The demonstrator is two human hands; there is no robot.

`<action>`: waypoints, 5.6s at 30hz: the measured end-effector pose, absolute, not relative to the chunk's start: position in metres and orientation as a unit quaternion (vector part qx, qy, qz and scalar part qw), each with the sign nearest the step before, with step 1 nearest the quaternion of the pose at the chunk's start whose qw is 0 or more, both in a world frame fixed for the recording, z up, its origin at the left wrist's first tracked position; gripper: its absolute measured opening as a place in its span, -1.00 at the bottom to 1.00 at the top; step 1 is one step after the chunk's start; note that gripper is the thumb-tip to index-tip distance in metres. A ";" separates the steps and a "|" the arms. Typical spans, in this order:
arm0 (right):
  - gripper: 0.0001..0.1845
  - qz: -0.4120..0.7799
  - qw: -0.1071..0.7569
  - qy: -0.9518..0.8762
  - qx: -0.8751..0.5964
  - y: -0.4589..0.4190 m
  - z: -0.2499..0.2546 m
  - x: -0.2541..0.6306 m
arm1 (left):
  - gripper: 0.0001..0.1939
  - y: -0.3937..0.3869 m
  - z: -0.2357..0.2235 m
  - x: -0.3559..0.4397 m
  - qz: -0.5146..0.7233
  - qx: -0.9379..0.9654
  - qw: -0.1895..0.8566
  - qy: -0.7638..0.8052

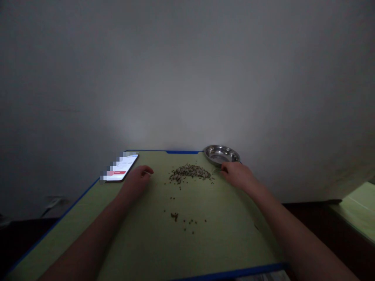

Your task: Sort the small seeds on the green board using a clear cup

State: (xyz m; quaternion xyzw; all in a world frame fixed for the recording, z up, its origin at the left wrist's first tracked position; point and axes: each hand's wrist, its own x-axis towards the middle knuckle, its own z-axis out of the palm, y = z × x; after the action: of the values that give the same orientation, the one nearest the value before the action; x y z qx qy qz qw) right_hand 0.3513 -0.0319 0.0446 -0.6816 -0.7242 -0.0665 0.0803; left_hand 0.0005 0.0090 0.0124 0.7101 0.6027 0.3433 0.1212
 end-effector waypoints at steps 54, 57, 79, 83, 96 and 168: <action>-0.83 -0.108 0.085 -0.797 -0.589 -0.053 0.039 0.293 | -0.78 0.007 0.011 0.004 0.302 0.739 0.122 0.590; -0.84 -0.109 0.080 -0.802 -0.582 -0.058 0.039 0.290 | -0.78 0.007 0.012 0.004 0.296 0.739 0.121 0.592; -0.83 -0.065 0.118 -0.811 -0.569 -0.083 0.037 0.297 | -0.78 0.007 0.011 0.005 0.289 0.738 0.121 0.597; -0.83 -0.057 0.122 -0.808 -0.573 -0.084 0.037 0.298 | -0.78 0.008 0.010 0.004 0.290 0.742 0.121 0.593; -0.83 -0.062 0.119 -0.827 -0.546 -0.070 0.043 0.285 | -0.78 0.007 0.013 0.004 0.280 0.745 0.123 0.592; -0.79 0.096 0.218 -0.774 -0.587 -0.044 0.028 0.294 | -0.77 0.006 0.010 0.006 0.262 0.755 0.122 0.589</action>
State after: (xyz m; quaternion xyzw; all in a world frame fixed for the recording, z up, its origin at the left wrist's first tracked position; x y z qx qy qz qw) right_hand 0.2935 -0.0444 0.0281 -0.5870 -0.7738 0.0959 0.2178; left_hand 0.0059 0.0065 0.0103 0.7548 0.5888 0.2619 0.1224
